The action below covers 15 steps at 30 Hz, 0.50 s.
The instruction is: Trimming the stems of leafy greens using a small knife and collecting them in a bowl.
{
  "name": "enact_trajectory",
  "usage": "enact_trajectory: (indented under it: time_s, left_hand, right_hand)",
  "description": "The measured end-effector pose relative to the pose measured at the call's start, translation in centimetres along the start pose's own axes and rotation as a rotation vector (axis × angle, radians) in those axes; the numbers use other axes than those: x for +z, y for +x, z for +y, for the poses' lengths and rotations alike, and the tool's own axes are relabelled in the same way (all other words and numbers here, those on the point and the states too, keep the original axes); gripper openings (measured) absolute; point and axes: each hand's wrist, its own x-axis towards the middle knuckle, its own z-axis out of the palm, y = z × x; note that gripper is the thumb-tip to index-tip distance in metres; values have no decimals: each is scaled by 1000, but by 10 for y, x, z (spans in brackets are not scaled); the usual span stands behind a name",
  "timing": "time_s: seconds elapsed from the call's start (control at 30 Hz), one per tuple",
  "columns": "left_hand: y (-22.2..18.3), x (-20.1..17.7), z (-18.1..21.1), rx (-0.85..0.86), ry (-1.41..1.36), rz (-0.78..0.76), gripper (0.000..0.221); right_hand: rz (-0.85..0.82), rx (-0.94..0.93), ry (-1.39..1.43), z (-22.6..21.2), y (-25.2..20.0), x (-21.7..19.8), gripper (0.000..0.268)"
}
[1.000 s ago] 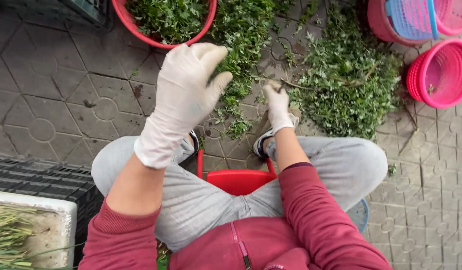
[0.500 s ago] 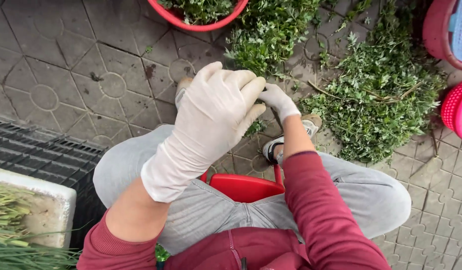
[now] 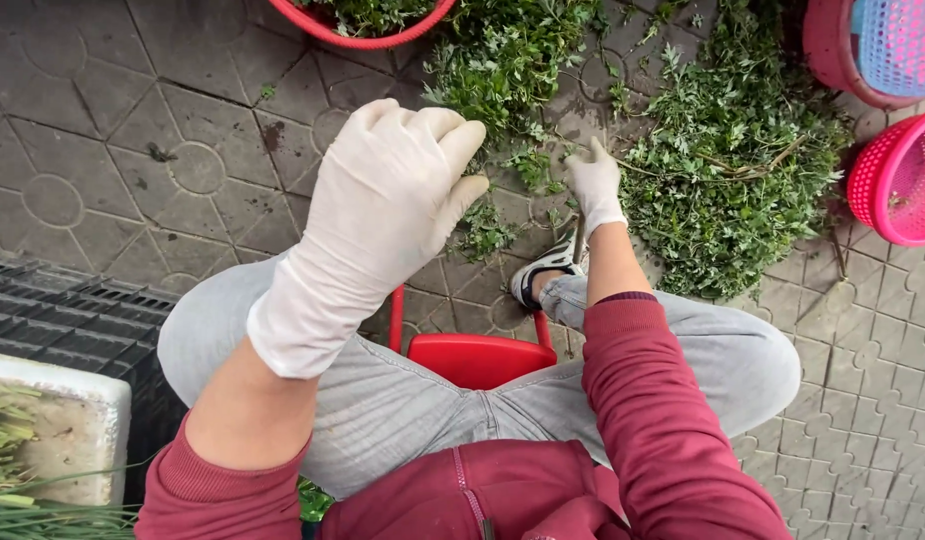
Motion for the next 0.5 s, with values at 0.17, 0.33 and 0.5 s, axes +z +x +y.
enact_trajectory:
  time_s: [0.17,0.33,0.5]
  left_hand:
    - [-3,-17,-2,-21,-98,19,35]
    - [-2,-25,-2,-40,-135,-30,34]
    - [0,-19,3,-56,-131,-42,38]
  right_hand:
    - [65,181,-3,-11,2,7,46]
    - [260,70,-181,54,58,58,8]
    - [267,-127,-385,58,78,91,40]
